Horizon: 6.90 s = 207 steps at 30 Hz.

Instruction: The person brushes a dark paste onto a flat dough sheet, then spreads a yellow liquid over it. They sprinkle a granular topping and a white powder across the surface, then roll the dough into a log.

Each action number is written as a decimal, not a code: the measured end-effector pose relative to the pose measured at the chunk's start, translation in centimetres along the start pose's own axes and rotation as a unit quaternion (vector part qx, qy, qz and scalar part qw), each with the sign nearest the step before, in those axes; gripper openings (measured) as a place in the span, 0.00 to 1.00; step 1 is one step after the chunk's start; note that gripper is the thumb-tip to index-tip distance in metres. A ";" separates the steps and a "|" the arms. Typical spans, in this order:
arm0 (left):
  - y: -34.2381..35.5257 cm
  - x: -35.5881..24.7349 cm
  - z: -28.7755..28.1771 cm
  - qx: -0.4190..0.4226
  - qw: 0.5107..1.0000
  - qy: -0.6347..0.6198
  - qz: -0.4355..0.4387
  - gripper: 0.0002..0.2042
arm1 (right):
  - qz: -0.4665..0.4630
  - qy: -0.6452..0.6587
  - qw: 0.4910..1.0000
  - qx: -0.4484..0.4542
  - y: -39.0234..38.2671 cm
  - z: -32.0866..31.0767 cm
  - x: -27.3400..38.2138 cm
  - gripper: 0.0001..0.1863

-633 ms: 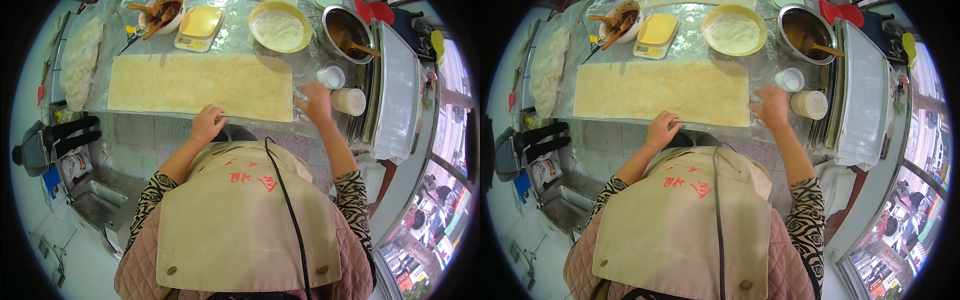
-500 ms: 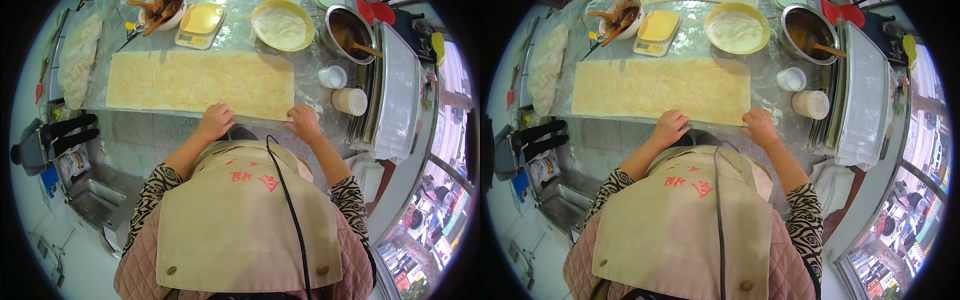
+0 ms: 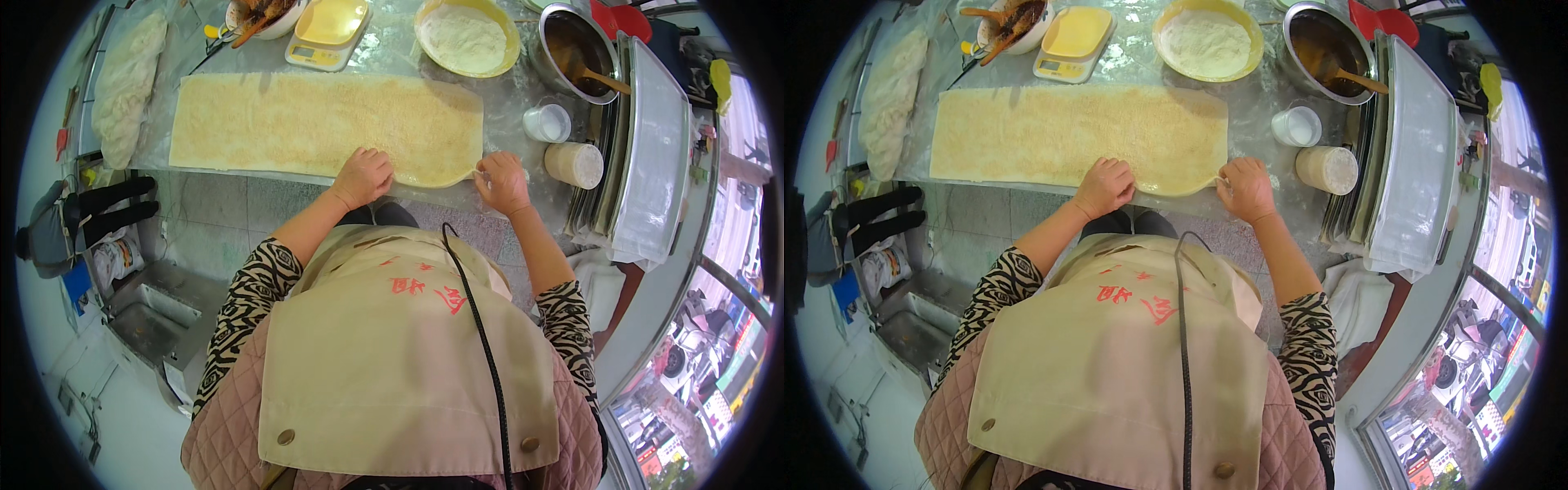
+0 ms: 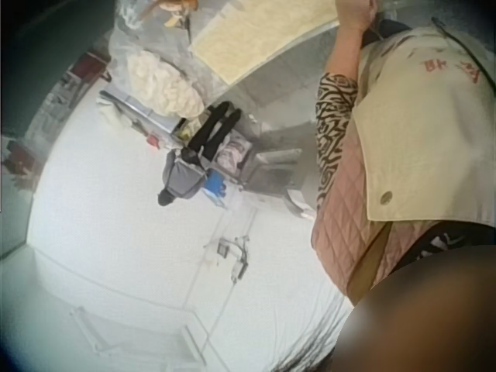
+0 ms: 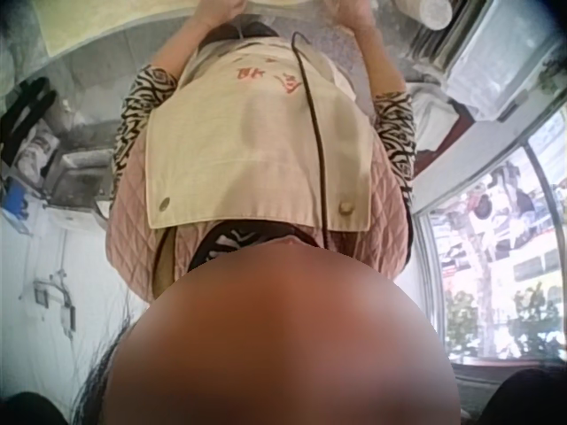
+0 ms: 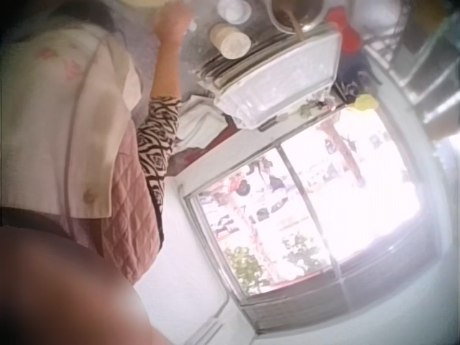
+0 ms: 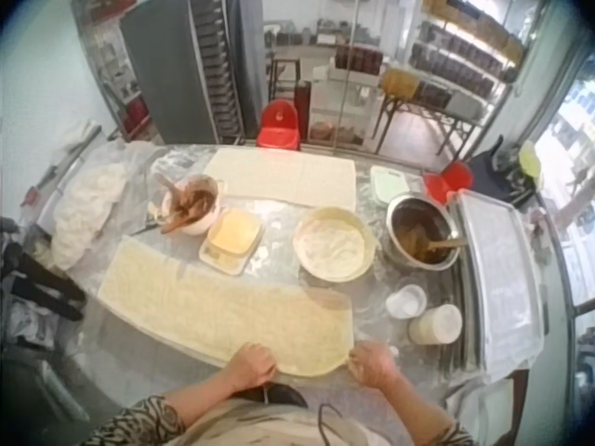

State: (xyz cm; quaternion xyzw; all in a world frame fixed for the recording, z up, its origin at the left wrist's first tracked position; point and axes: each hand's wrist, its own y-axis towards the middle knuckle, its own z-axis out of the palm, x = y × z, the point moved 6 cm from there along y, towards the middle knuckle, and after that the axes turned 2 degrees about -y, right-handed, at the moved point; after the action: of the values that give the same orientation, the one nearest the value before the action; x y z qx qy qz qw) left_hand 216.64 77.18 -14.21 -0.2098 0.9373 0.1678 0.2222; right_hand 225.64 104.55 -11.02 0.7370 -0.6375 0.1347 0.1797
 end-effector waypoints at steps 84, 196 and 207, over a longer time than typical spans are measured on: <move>7.3 -3.4 5.0 -0.027 0.996 -0.045 -0.078 0.12 | 0.379 0.051 0.922 -0.057 2.2 0.0 -6.5 0.19; -20.0 9.4 -6.4 -0.302 0.749 -0.256 -0.532 0.05 | -0.063 -0.025 0.992 0.109 11.6 13.3 20.0 0.18; -27.0 15.7 -7.1 -0.362 0.316 -0.638 -0.602 0.11 | -0.146 0.008 0.984 0.106 16.5 16.7 26.2 0.15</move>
State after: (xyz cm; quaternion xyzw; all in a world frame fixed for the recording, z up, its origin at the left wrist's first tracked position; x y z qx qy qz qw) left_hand 214.02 46.18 -21.82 -0.6040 -0.0330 0.3923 0.6930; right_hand 212.82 71.85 -13.31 0.8359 -0.5038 0.1795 0.1235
